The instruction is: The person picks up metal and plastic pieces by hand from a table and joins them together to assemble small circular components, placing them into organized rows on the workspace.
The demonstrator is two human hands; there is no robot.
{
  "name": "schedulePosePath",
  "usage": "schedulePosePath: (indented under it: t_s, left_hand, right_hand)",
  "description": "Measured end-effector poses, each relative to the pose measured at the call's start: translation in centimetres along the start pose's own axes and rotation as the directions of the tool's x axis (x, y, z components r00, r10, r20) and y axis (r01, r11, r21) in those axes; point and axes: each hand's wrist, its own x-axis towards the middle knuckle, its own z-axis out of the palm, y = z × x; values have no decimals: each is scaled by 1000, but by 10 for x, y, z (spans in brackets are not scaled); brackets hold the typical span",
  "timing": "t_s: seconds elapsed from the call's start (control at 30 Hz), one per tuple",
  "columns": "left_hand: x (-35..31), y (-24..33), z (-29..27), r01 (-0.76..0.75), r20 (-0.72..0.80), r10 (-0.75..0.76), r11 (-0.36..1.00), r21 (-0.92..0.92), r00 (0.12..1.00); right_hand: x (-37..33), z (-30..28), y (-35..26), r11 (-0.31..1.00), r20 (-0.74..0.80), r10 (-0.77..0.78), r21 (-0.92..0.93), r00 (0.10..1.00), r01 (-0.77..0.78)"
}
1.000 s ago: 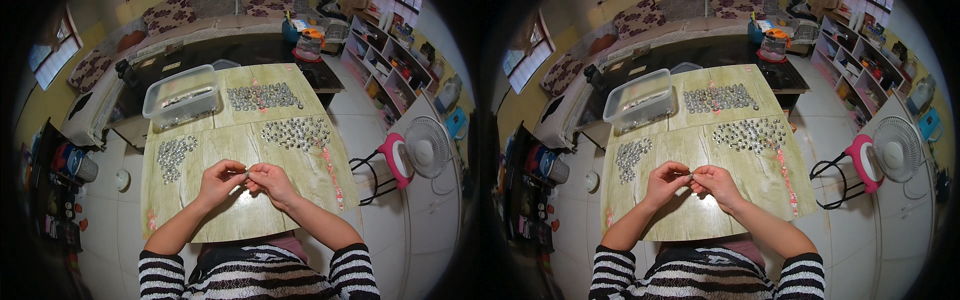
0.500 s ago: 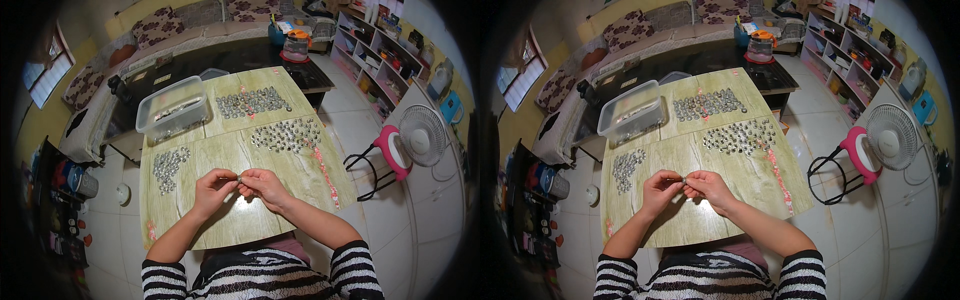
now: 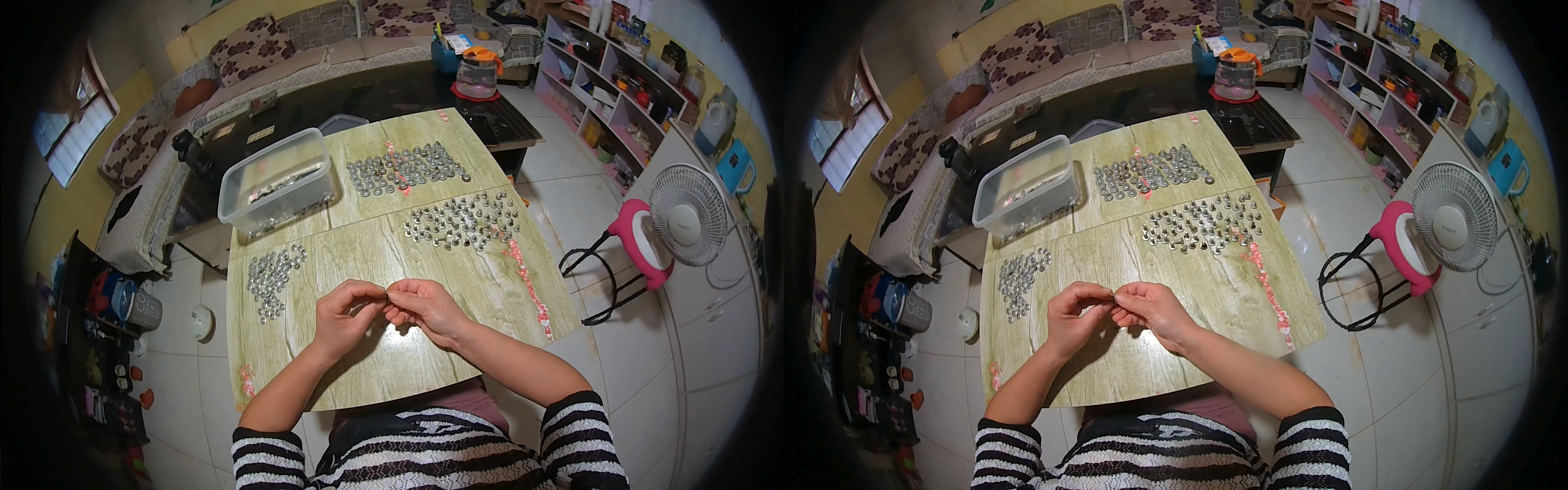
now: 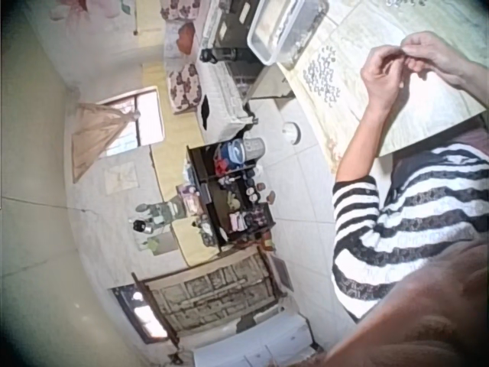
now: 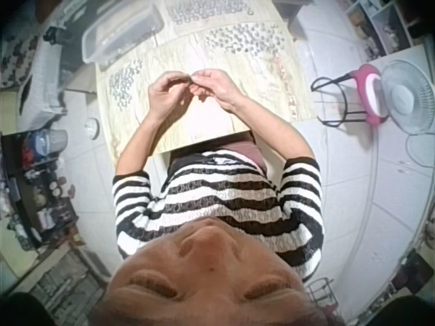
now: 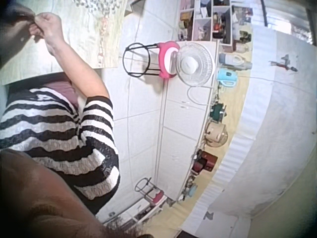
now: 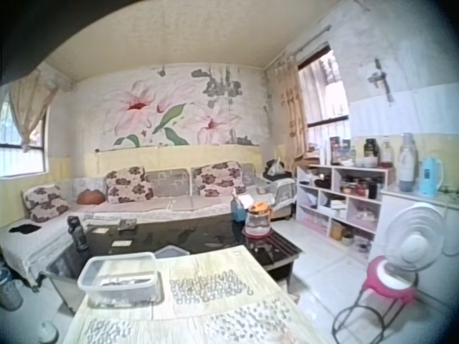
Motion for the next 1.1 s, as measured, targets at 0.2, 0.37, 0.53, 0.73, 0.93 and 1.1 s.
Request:
schedulePosePath:
  t_s: [0.2,0.37,0.53,0.73,0.93,1.1]
  left_hand:
    - [0,6,3,141,-39,-150,976,-164,988]
    - [2,1,-2,-78,12,78,993,91,997]
    - [10,16,-8,128,-17,-131,981,-146,991]
    - [74,21,-13,44,91,-66,973,228,994]
    - [165,-6,25,-83,281,-28,923,375,959]
    - [210,-42,61,-127,367,-39,899,418,929]
  right_hand:
    - [-2,-1,-2,1000,41,-2,21,999,1]
    - [-2,0,-3,1000,47,0,9,999,0]
    - [-3,3,-7,998,28,-5,65,1000,3]
    - [-1,-2,-3,999,34,3,32,999,-4]
    - [-1,1,-1,999,46,-2,-38,999,4]
    - [-2,1,1,997,60,27,-75,998,-22]
